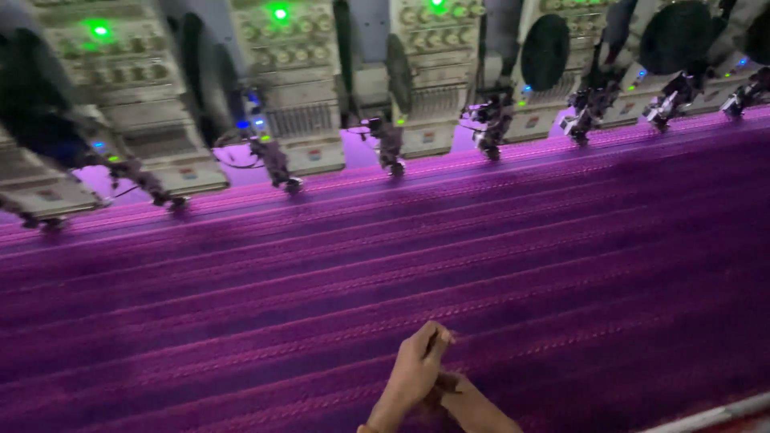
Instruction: Inspecting and adjusting multiple heads of an industrial embroidery machine while it processes purple fabric.
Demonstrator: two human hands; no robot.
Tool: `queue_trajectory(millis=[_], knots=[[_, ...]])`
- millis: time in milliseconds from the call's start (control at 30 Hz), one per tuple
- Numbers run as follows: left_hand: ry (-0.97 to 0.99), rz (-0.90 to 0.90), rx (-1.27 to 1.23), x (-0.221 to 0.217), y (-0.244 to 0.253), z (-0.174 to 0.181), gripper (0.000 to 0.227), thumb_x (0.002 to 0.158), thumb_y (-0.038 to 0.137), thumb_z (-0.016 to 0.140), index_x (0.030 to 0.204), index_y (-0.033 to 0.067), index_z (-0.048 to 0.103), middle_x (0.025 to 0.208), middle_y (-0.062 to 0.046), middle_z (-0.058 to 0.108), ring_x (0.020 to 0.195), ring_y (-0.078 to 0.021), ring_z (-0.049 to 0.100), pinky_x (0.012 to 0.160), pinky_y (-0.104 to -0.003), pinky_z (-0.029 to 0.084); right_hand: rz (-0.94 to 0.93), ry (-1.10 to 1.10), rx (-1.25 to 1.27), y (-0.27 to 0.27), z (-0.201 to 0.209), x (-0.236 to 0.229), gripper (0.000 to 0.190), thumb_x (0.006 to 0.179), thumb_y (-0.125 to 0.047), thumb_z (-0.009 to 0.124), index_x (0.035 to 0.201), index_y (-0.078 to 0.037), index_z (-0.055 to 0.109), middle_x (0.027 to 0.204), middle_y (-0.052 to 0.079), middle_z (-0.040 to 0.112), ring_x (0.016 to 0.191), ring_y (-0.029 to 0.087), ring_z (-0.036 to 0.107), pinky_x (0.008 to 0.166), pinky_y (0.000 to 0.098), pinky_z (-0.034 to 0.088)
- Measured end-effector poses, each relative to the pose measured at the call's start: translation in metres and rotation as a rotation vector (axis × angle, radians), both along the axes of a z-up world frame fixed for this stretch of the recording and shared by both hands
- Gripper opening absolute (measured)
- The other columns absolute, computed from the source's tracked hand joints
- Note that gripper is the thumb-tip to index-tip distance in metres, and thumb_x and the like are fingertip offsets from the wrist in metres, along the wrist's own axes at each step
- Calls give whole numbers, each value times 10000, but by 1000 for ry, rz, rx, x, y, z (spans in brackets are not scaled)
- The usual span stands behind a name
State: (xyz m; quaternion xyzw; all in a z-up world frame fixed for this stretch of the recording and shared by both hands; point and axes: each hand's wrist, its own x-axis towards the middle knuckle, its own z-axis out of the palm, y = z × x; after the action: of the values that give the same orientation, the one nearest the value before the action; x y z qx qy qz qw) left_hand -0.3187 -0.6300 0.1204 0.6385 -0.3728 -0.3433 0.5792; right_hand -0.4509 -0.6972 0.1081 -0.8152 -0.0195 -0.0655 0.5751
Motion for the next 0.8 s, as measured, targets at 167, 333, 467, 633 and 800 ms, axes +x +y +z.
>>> queue_trajectory(millis=[167, 333, 467, 633, 800], knots=[[-684, -53, 195, -8, -94, -56, 239, 1063, 186, 436, 925, 69, 593, 980, -102, 598, 915, -297, 508, 834, -484, 429, -515, 332, 586, -119, -36, -20, 200, 1016, -161, 645, 904, -20, 732, 729, 82, 674, 652, 182, 629, 661, 315, 526], [-821, 68, 48, 0, -207, -119, 326, 1049, 174, 439, 761, 93, 569, 758, -104, 608, 739, -339, 543, 736, -502, 390, -733, 396, 203, -247, -68, -20, 246, 952, -310, 657, 1015, -133, 816, 785, 12, 796, 744, 110, 727, 803, 252, 559], [-796, 265, 234, 16, -298, -155, 359, 1048, 302, 495, 751, 133, 606, 776, -67, 671, 756, -347, 613, 698, -561, 441, -1006, 244, -196, -332, -98, -1, 231, 930, -288, 672, 1055, -161, 818, 1064, -23, 833, 1002, 128, 775, 927, 276, 585], [-674, 486, 143, 53, -402, -150, 362, 1027, 280, 480, 720, 136, 606, 740, -38, 680, 763, -308, 622, 730, -510, 381, -1048, -65, -392, -426, -120, 55, 174, 940, -272, 665, 1008, -166, 786, 1011, -12, 784, 961, 163, 697, 917, 321, 532], [-688, 599, -15, 88, -483, -149, 346, 1025, 235, 480, 756, 88, 639, 730, -79, 700, 717, -337, 646, 660, -537, 378, -1105, -261, -502, -535, -149, 120, 115, 925, -145, 668, 1018, -153, 737, 974, 11, 747, 839, 210, 641, 866, 351, 484]])
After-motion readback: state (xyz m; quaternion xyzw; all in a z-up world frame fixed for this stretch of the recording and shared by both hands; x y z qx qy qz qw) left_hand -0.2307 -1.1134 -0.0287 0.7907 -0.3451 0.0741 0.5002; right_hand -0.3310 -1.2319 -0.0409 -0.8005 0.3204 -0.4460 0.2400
